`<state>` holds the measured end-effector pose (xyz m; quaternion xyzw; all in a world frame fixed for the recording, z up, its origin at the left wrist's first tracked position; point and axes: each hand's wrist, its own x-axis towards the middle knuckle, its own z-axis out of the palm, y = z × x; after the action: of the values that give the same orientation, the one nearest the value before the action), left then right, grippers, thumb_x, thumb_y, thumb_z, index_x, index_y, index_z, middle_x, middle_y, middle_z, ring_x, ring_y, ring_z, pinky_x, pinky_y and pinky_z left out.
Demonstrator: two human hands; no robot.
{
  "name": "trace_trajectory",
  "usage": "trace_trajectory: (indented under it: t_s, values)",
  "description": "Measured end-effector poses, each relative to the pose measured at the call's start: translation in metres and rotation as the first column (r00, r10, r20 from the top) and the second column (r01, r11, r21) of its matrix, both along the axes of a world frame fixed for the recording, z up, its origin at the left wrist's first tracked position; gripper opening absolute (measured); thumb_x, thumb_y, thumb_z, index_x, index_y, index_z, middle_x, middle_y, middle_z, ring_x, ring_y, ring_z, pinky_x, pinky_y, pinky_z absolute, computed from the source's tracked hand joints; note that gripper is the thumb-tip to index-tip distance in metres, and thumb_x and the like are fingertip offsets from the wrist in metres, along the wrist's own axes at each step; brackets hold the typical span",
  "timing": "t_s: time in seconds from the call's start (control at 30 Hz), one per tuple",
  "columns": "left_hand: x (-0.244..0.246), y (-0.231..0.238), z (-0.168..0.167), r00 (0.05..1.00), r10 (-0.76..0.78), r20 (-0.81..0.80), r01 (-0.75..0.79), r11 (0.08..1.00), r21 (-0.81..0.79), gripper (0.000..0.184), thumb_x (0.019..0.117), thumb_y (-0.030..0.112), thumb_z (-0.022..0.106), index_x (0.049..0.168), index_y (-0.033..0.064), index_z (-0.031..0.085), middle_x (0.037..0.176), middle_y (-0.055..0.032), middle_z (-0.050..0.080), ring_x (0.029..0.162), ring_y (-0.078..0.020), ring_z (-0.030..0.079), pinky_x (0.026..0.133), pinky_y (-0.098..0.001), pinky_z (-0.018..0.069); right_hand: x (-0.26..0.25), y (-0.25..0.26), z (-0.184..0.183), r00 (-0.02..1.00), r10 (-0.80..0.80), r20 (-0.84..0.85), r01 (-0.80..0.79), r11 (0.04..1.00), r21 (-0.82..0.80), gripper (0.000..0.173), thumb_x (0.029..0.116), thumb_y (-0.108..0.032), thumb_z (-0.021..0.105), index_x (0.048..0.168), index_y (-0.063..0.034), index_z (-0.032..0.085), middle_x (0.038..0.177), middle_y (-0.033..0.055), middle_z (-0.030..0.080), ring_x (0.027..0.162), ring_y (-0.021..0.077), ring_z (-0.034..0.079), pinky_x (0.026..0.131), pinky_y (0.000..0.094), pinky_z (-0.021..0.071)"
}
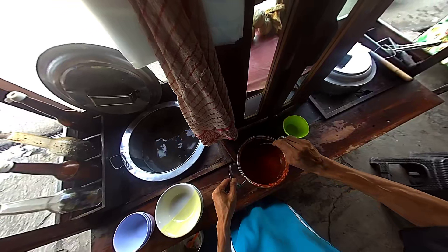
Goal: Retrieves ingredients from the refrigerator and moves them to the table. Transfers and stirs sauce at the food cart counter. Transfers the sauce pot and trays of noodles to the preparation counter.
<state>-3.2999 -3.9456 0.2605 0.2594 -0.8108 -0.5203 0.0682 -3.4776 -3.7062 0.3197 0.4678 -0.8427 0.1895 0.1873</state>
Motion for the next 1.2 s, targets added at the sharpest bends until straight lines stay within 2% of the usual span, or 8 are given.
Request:
trace_trajectory:
  t_s: [0.27, 0.4, 0.53, 0.73, 0.87, 1.0, 1.2]
  values:
    - [0.000, -0.002, 0.000, 1.000, -0.011, 0.018, 0.011, 1.000, -0.011, 0.021, 0.0979, 0.024, 0.063, 0.092, 0.0087, 0.076, 0.069, 0.0044, 0.069, 0.059, -0.0017, 0.063, 0.059, -0.0229, 0.0525, 0.016, -0.001, 0.010, 0.998, 0.001, 0.057, -0.002, 1.000, 0.021, 0.021, 0.1016, -0.005, 0.051, 0.104, -0.0031, 0.071, 0.087, 0.0110, 0.074, 0.076, 0.0246, 0.071, 0.068, 0.0317, 0.0580]
    - [0.001, -0.003, 0.000, 1.000, -0.018, 0.024, 0.018, 1.000, -0.006, 0.021, 0.0980, 0.024, 0.063, 0.092, 0.0091, 0.076, 0.070, 0.0043, 0.070, 0.060, -0.0020, 0.064, 0.060, -0.0231, 0.0537, 0.025, 0.003, -0.012, 0.992, 0.057, 0.112, -0.062, 0.997, 0.042, 0.021, 0.1014, -0.004, 0.051, 0.104, -0.0027, 0.071, 0.084, 0.0107, 0.073, 0.075, 0.0241, 0.070, 0.067, 0.0309, 0.0575]
    - [0.001, -0.003, -0.001, 1.000, -0.011, 0.017, 0.012, 1.000, -0.008, 0.020, 0.0974, 0.024, 0.063, 0.092, 0.0089, 0.076, 0.070, 0.0041, 0.070, 0.060, -0.0018, 0.063, 0.060, -0.0235, 0.0527, 0.032, 0.001, -0.035, 0.986, 0.047, 0.158, -0.056, 0.997, 0.053, 0.022, 0.1006, -0.005, 0.050, 0.104, -0.0025, 0.072, 0.082, 0.0101, 0.072, 0.072, 0.0244, 0.069, 0.064, 0.0317, 0.0569]
    - [-0.002, 0.000, 0.002, 0.999, -0.017, 0.049, 0.017, 1.000, -0.014, 0.020, 0.0981, 0.022, 0.061, 0.090, 0.0078, 0.073, 0.069, 0.0040, 0.064, 0.060, -0.0026, 0.058, 0.060, -0.0245, 0.0477, 0.032, 0.000, -0.034, 0.962, -0.017, 0.271, 0.006, 0.999, 0.042, 0.024, 0.0993, -0.007, 0.050, 0.103, -0.0025, 0.073, 0.079, 0.0105, 0.071, 0.071, 0.0253, 0.069, 0.066, 0.0333, 0.0565]
    - [-0.003, 0.004, 0.000, 1.000, 0.003, 0.003, -0.003, 1.000, -0.023, 0.020, 0.0969, 0.020, 0.060, 0.088, 0.0072, 0.072, 0.066, 0.0046, 0.062, 0.058, -0.0016, 0.058, 0.057, -0.0222, 0.0473, 0.029, 0.008, -0.024, 0.964, -0.020, 0.264, 0.014, 1.000, 0.026, 0.025, 0.1008, -0.008, 0.049, 0.104, -0.0041, 0.073, 0.081, 0.0092, 0.072, 0.072, 0.0231, 0.068, 0.068, 0.0309, 0.0561]
    - [-0.006, 0.009, 0.006, 0.999, -0.013, -0.050, 0.013, 1.000, -0.006, 0.020, 0.0962, 0.021, 0.061, 0.087, 0.0074, 0.072, 0.064, 0.0063, 0.062, 0.056, 0.0017, 0.057, 0.055, -0.0181, 0.0464, 0.022, 0.017, -0.002, 0.967, -0.081, 0.242, 0.092, 0.995, -0.032, 0.027, 0.1020, -0.010, 0.048, 0.106, -0.0036, 0.074, 0.084, 0.0105, 0.073, 0.074, 0.0229, 0.069, 0.070, 0.0311, 0.0567]
    - [-0.013, 0.014, 0.015, 0.996, -0.027, -0.089, 0.026, 1.000, -0.016, 0.019, 0.0957, 0.021, 0.062, 0.086, 0.0078, 0.072, 0.064, 0.0072, 0.062, 0.055, 0.0038, 0.056, 0.053, -0.0160, 0.0457, 0.008, 0.028, 0.007, 0.977, -0.175, 0.121, 0.185, 0.980, -0.078, 0.025, 0.1034, -0.010, 0.050, 0.106, -0.0030, 0.074, 0.083, 0.0109, 0.074, 0.075, 0.0227, 0.070, 0.072, 0.0293, 0.0564]
